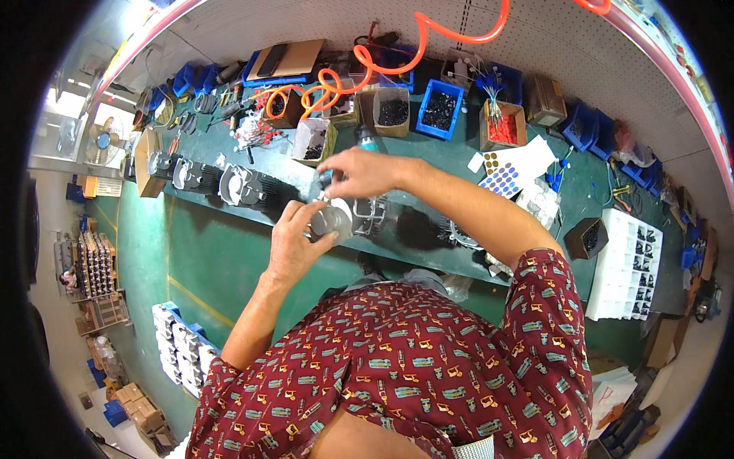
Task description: The person assembles electrical components on a workbench. They handle cylindrical metal parts, use scissors to trim wires, and use a power drill to fasten parts together. The person places assembled units into a cardboard box.
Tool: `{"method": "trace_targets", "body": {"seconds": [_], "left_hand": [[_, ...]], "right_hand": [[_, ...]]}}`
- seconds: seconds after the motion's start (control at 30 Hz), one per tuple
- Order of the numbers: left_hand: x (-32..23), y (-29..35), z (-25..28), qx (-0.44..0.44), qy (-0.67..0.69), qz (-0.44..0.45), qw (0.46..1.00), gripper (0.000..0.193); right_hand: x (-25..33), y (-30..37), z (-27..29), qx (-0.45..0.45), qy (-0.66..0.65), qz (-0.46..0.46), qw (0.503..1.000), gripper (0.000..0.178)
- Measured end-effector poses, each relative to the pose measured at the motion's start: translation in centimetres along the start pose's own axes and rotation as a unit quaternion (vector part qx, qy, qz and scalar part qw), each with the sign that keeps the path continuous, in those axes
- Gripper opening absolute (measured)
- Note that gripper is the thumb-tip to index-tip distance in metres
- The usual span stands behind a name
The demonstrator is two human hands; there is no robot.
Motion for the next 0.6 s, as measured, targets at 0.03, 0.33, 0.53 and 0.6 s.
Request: {"method": "trace_targets", "body": {"seconds": [0.03, 0.33, 0.53, 0.6], "left_hand": [[0.4, 0.1, -0.3, -0.001, 0.006, 0.024, 1.0, 0.052], [3.2, 0.3, -4.0, -0.046, 0.035, 0.055, 0.997, 0.052], [2.3, -0.8, -3.9, -0.043, -0.029, 0.034, 0.998, 0.052], [2.5, -0.8, -4.3, -0.041, -0.023, 0.032, 0.998, 0.052]], "right_hand": [[-1.6, 0.3, 0.7, -0.012, -0.026, -0.032, 0.999, 0.056], [-5.8, 2.2, 0.9, -0.015, -0.079, -0.069, 0.994, 0.038], [-6.2, 0.7, -0.8, 0.021, -0.074, -0.055, 0.996, 0.039], [-6.2, 0.4, -1.4, 0.035, -0.068, -0.045, 0.996, 0.038]]}}
Point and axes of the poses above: each hand's wrist, its own y-axis away from the middle knuckle, its own z-axis out of the back of the hand, x = y × z, the point moved 8 cm from there along -y, towards the middle knuckle, and after that the axes turned 8 degrees about z, right-handed, at the moved point
